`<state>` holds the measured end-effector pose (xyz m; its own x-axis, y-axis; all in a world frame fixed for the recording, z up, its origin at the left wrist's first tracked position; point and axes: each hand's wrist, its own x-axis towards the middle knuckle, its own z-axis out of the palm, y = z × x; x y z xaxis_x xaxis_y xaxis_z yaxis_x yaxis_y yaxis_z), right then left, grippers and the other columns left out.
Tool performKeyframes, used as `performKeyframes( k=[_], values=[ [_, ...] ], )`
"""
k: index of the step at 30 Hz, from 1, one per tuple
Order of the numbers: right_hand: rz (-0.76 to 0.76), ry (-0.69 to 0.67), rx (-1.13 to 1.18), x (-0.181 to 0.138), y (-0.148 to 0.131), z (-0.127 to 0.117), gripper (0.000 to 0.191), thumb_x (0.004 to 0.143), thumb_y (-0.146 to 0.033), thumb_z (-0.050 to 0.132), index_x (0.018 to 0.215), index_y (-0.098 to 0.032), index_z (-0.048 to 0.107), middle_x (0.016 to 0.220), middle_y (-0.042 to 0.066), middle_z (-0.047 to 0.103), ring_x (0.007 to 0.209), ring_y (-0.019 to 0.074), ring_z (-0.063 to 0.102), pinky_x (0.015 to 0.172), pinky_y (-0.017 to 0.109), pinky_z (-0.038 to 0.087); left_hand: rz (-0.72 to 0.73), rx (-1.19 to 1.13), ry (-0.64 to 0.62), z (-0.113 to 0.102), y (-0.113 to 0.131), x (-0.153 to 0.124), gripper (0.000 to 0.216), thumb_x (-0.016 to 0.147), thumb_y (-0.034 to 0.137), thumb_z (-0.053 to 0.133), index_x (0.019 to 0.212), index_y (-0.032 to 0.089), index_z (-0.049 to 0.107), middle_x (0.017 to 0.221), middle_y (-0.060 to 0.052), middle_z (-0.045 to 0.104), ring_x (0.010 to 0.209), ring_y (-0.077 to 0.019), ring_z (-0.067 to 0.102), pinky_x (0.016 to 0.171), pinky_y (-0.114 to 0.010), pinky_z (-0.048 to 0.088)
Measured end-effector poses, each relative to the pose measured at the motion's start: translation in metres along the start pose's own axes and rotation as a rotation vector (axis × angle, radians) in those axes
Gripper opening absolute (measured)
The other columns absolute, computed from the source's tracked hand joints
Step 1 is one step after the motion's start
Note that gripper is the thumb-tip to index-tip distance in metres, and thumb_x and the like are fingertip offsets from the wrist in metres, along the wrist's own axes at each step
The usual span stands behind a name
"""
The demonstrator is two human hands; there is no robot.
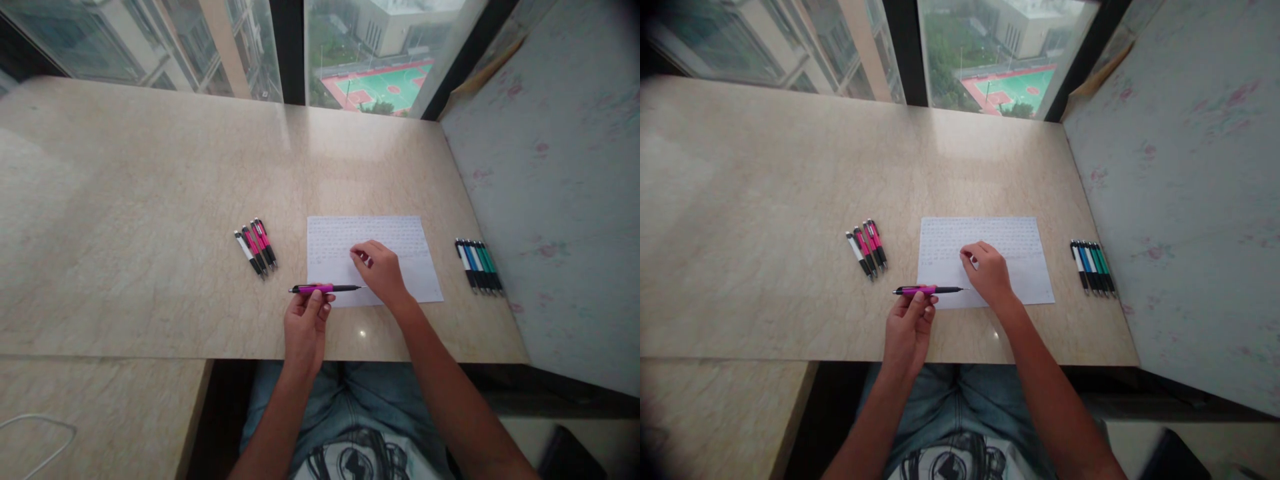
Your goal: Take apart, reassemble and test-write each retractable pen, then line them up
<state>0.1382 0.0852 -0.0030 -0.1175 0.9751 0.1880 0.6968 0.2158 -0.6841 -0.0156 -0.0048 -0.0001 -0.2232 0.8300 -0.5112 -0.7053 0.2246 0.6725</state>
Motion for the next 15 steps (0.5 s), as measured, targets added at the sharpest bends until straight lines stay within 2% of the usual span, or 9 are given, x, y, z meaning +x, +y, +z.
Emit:
performKeyframes(
  k=[4,7,10,15],
  values=[
    [0.220,0.006,0.415,-0.034,-0.001,-0.018,0.016,0.085,-0.036,0.064,0.087,-0.021,0.069,0.083,0.005,0.071,0.071,0.0173,0.064,0.059,0.028,0.052,-0.006,-0.016,-0.002,0.001,-0.001,0.001,0.025,0.071,0.027,0.082,0.090,0.016,0.071,0.090,-0.006,0.075,0.072,-0.0094,0.068,0.060,-0.016,0.050],
    [0.336,0.038,0.571,-0.058,-0.003,-0.030,0.018,0.082,-0.038,0.069,0.087,-0.020,0.069,0.078,0.004,0.070,0.065,0.0158,0.062,0.056,0.028,0.052,0.000,-0.025,-0.007,0.004,-0.003,0.000,0.025,0.071,0.027,0.082,0.090,0.016,0.071,0.090,-0.006,0.075,0.071,-0.0090,0.068,0.060,-0.016,0.049],
    [0.364,0.071,0.606,-0.070,-0.006,-0.037,0.016,0.081,-0.036,0.070,0.086,-0.021,0.070,0.077,0.003,0.069,0.063,0.0145,0.061,0.057,0.028,0.053,-0.001,-0.018,-0.010,0.006,-0.005,-0.001,0.025,0.071,0.027,0.082,0.091,0.016,0.071,0.091,-0.006,0.075,0.071,-0.0090,0.068,0.060,-0.016,0.049],
    [0.287,0.005,0.505,-0.072,-0.011,-0.038,0.012,0.085,-0.032,0.066,0.088,-0.021,0.070,0.083,0.004,0.069,0.073,0.0169,0.064,0.060,0.028,0.054,0.004,0.007,-0.018,0.008,-0.009,-0.005,0.025,0.071,0.026,0.082,0.091,0.016,0.071,0.091,-0.006,0.075,0.073,-0.0100,0.068,0.063,-0.017,0.050]
  ],
)
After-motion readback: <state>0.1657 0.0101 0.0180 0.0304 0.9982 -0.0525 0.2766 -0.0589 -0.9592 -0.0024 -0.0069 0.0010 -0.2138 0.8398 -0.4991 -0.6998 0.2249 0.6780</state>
